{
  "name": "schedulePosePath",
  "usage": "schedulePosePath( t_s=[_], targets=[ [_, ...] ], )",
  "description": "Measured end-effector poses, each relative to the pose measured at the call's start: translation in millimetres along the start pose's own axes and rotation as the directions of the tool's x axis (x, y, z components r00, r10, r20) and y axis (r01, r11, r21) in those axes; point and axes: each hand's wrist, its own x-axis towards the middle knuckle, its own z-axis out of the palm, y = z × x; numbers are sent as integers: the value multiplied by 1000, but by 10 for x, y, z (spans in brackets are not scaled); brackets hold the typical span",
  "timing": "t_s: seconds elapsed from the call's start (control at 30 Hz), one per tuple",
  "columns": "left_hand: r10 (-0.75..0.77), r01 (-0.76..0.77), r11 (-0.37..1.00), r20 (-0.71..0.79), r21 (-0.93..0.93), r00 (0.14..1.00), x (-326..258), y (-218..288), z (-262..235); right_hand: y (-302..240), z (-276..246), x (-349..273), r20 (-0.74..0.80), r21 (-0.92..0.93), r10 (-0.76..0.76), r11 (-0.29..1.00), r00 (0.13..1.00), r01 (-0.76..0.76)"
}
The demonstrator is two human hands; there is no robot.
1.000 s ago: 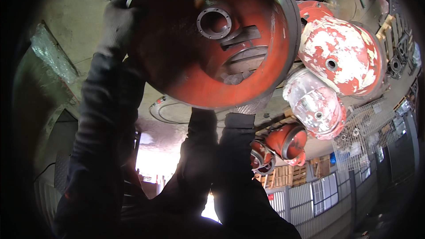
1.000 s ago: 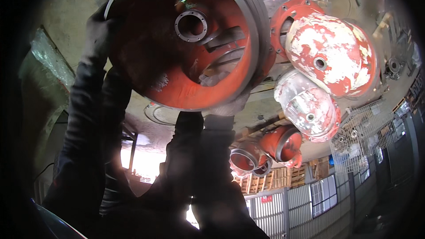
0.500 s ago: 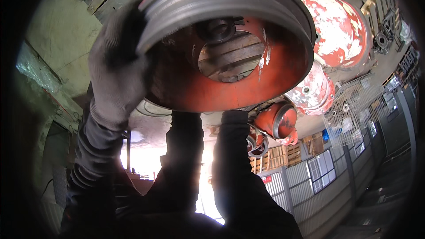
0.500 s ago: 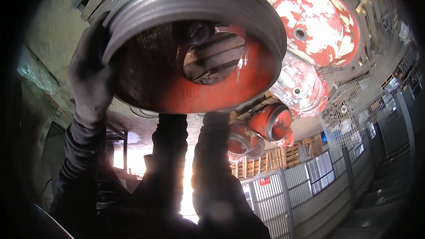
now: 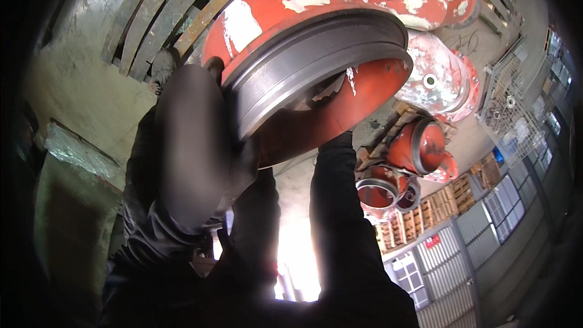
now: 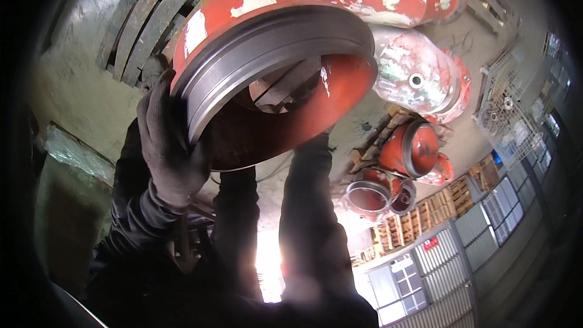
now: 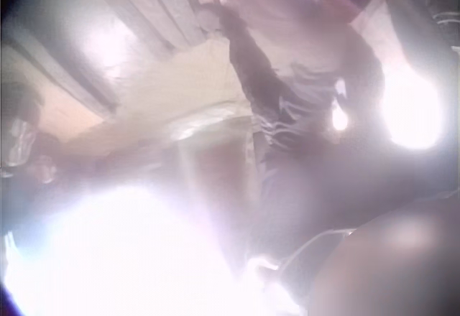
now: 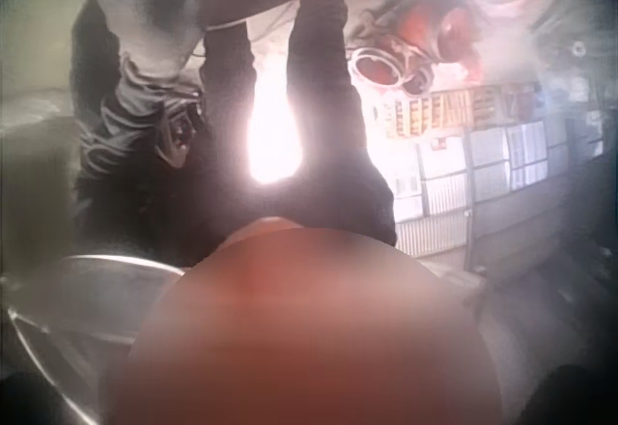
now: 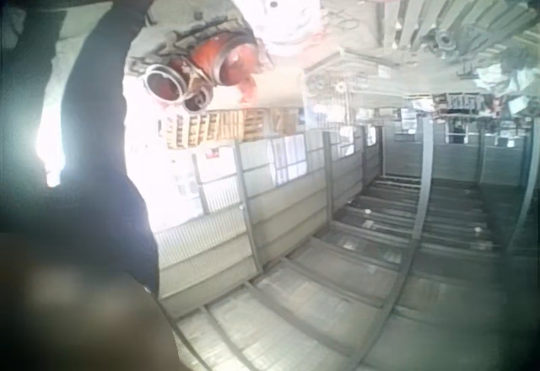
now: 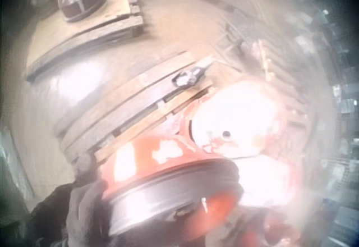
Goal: The person uses a handheld rotary grinding tool to smooth the inner and outer surfaces of a large orange metal part. They reposition the part on a wooden pallet multiple times to access different areas and continue grinding until the surface appears uniformly finished.
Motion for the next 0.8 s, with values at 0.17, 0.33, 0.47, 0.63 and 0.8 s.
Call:
schedulePosePath(
  t_s=[0.17, 0.33, 0.47, 0.63, 0.8],
  targets=[
    [37, -36, 997, 16, -69, 999, 35, 296, 272, 61, -367, 2, -48, 124, -61, 990, 997, 67],
    [139, -127, 984, 92, -121, 986, 28, 450, 374, -112, -849, -159, -217, 117, -169, 973, 962, 197],
    [228, -208, 970, 171, -127, 959, 28, 481, 399, -582, -1042, -296, -246, -316, -308, 922, 919, 225],
    [436, -423, 900, 254, -106, 863, 126, 397, 379, -695, -1017, -582, -292, -939, -411, 296, 864, -177],
    [571, -518, 821, 389, -242, 723, 283, 243, 225, -127, -1108, -931, -510, -846, -363, 377, 780, -377]
  ],
)
